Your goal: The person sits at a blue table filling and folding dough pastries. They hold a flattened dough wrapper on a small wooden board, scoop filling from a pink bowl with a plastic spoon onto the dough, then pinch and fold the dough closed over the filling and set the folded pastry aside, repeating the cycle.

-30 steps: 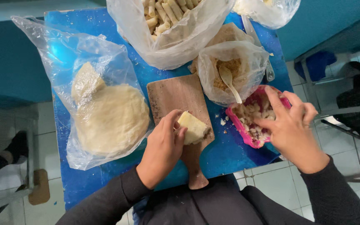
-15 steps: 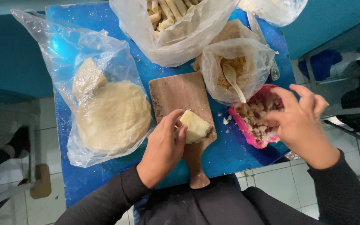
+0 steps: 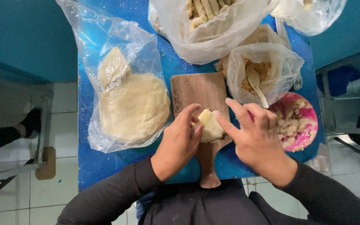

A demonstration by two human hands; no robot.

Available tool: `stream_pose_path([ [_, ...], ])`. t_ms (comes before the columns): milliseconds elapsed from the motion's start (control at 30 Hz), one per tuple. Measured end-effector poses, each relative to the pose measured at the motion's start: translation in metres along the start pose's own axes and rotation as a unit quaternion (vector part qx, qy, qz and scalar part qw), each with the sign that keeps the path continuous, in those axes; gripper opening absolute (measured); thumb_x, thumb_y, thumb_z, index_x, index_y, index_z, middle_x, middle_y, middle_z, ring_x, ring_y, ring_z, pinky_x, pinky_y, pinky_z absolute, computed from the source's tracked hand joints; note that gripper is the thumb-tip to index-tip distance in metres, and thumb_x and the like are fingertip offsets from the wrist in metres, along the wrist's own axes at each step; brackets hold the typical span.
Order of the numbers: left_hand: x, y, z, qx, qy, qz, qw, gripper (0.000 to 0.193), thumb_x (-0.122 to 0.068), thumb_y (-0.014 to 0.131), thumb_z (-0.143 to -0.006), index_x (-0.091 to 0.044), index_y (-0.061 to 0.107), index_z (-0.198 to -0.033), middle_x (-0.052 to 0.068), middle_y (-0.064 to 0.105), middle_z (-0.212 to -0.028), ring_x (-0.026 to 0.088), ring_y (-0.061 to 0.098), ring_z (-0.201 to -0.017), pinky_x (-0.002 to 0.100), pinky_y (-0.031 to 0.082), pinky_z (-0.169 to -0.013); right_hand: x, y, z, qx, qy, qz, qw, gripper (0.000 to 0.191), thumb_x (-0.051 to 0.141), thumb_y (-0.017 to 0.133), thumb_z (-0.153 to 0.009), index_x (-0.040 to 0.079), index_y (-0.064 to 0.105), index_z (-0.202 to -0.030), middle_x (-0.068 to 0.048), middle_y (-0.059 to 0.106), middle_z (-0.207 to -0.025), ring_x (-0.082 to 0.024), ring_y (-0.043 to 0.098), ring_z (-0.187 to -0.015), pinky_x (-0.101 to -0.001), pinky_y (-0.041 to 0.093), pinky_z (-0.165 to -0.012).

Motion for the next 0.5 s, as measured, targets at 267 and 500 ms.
stream_pose_path([
  [267,0.002,-0.001,0.001,-0.007,0.002,-0.005,1.000,0.050,-0.003,0.067,-0.093,0.000,0.048,-0.139,0.020,0.065,-0.108,0.035,0.069,-0.093,0.042,0.057,-0.079,0.006,0.010,-0.007,0.001,-0.001,0.188,0.982,0.053,0.015,0.059,-0.091,0.024,0.067,-0.143,-0.004,0.048,-0.162,-0.026,0.042,-0.127,-0.0414,0.030,-0.100],
  [500,0.001,0.000,0.000,-0.007,-0.003,-0.011,1.000,0.050,-0.003,0.067,-0.092,0.000,0.048,-0.138,0.021,0.065,-0.109,0.036,0.069,-0.093,0.042,0.057,-0.078,0.008,0.016,-0.002,0.022,-0.029,0.213,0.976,0.064,0.012,0.059,-0.084,0.027,0.065,-0.145,-0.005,0.045,-0.162,-0.026,0.040,-0.124,-0.0407,0.029,-0.099],
])
Point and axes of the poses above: each hand's wrist, its own z-axis away from the middle knuckle, its own y-axis out of the palm, x = y × z, the point moved 2 cm from there along -z, towards the middle knuckle
